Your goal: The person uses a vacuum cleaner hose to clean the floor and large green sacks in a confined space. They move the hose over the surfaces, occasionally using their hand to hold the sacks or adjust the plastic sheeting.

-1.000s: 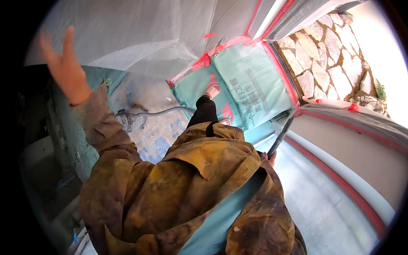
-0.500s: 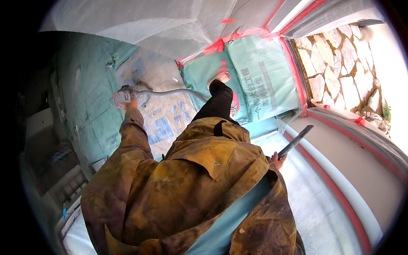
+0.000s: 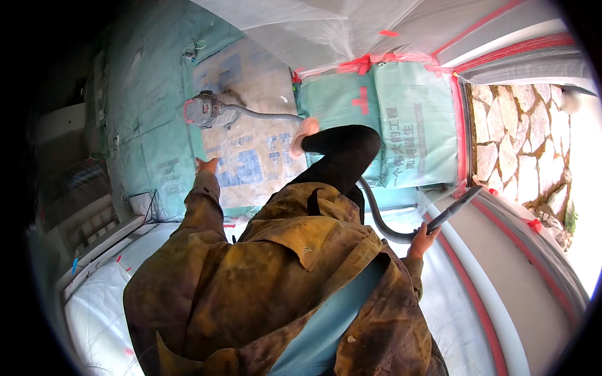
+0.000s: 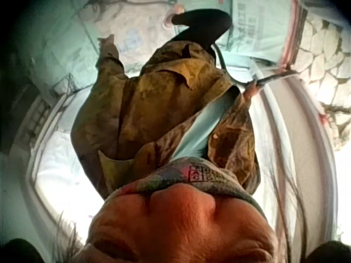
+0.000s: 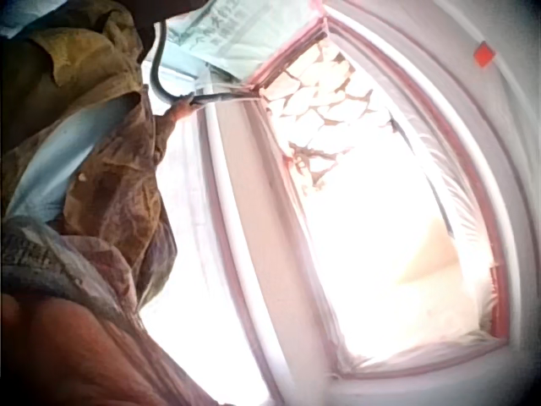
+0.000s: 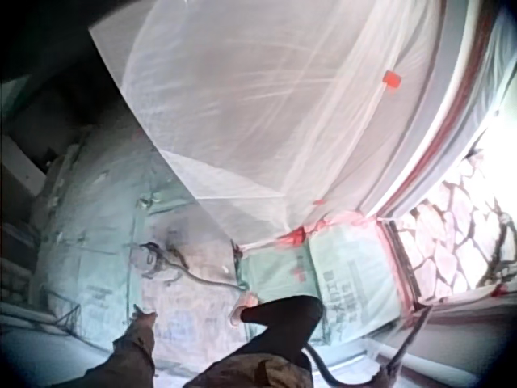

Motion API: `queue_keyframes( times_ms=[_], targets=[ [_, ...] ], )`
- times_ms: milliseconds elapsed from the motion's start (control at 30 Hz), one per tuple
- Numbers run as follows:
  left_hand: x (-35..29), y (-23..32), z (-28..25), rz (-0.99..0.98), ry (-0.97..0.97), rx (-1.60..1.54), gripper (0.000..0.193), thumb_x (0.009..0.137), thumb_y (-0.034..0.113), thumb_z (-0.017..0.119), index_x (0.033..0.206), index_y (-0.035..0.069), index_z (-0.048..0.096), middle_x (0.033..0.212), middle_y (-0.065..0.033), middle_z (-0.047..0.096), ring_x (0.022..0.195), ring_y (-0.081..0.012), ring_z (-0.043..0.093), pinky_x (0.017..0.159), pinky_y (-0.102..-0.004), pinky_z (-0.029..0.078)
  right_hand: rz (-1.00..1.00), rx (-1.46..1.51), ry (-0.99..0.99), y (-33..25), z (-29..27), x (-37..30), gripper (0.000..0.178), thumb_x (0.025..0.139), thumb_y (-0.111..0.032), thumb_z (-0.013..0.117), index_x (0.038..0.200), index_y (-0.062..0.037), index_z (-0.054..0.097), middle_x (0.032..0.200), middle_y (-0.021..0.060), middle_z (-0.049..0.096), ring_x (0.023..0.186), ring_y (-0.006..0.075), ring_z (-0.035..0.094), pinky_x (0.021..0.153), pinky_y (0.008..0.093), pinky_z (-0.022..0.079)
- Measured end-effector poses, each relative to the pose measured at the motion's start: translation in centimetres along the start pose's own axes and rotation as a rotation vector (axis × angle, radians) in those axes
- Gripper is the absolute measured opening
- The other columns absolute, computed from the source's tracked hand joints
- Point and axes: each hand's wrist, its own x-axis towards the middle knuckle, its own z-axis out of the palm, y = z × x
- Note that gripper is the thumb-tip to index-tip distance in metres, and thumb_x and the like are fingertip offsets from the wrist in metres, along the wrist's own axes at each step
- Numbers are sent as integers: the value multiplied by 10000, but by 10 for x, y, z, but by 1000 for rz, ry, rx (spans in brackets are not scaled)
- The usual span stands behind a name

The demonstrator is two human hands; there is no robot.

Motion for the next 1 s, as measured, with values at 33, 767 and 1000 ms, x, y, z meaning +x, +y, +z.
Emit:
queue_keyframes(
  times_ms=[33, 767, 1000],
  targets=[
    [7, 8, 3, 23, 1, 17, 1130, 714, 492, 732, 1595, 150, 113, 1578, -198, 312, 1461, -465, 228, 1184, -580, 218, -55, -7, 21, -4, 7, -1, 678, 921, -78, 628, 1521, -100, 315, 898, 48, 580, 667, 118, 563, 569, 287, 501],
    [252, -91, 39, 270, -203, 193, 1076, 780, 405, 745, 1601, 222, 75, 1626, -134, 238, 1507, -396, 162, 1148, -715, 92, -637, -758, -345, -26, 328, -106, 682, 875, -104, 635, 1514, -111, 395, 1327, 232, 604, 1164, 357, 630, 958, 398, 488],
    [315, -240, 16, -116, -396, 163, 1063, 777, 406, 731, 1590, 157, 94, 1548, -167, 360, 1449, -405, 283, 1160, -632, 230, -883, -940, -621, -104, 478, -191, 676, 906, -195, 653, 1522, -174, 376, 1170, 238, 654, 1020, 424, 647, 833, 475, 521]
  ],
)
